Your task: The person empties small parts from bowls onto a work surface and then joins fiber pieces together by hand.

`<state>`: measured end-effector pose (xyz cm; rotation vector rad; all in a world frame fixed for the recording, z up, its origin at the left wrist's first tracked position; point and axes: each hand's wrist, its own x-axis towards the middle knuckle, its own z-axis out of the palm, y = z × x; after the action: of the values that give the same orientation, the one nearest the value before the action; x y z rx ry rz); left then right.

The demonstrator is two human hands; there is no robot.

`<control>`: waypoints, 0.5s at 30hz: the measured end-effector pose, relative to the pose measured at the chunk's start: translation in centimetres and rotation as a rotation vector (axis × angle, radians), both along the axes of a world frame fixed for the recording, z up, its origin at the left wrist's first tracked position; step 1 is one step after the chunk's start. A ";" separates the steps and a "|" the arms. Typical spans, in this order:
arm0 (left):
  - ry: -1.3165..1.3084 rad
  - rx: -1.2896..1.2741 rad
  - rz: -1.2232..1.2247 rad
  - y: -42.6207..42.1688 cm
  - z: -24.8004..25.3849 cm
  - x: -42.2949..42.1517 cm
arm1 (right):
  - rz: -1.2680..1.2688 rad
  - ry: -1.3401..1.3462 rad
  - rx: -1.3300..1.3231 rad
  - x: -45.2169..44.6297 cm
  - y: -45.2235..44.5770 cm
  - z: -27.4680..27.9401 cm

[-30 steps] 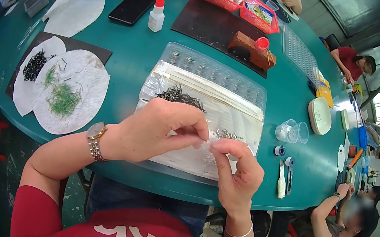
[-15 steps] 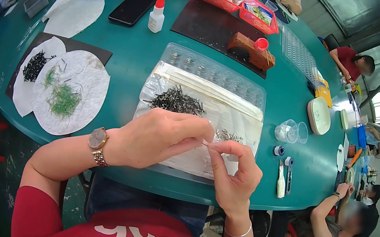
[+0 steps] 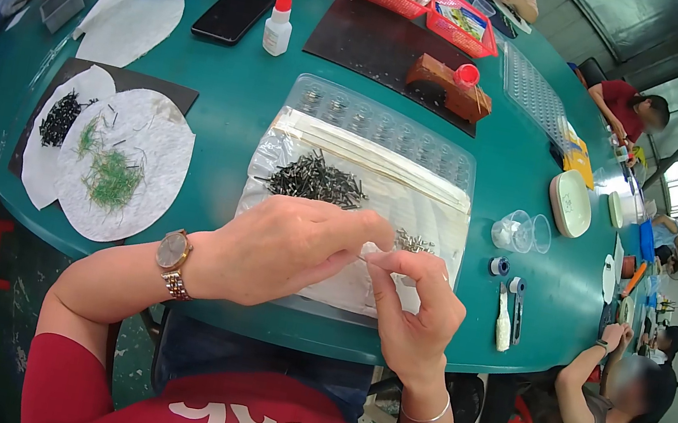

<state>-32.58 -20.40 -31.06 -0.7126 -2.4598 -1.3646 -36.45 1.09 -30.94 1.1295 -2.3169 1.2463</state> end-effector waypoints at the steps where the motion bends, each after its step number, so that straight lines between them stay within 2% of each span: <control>1: 0.021 -0.003 0.001 0.0 -0.1 0.0 | -0.001 0.007 0.002 0.0 -0.1 0.0; 6: 0.130 -0.041 -0.016 0.0 -0.3 -0.4 | 0.003 0.122 0.044 0.2 -0.3 0.4; 12: 0.195 -0.052 -0.050 0.4 -0.1 0.0 | 0.005 0.462 0.260 1.3 -0.6 0.3; 15: 0.196 -0.055 -0.024 0.4 -0.4 -0.2 | 0.003 0.382 0.205 0.9 -0.3 0.2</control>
<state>-32.77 -20.04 -31.49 -0.8484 -2.3488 -1.1779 -35.59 0.83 -30.76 1.3056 -2.1804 0.7239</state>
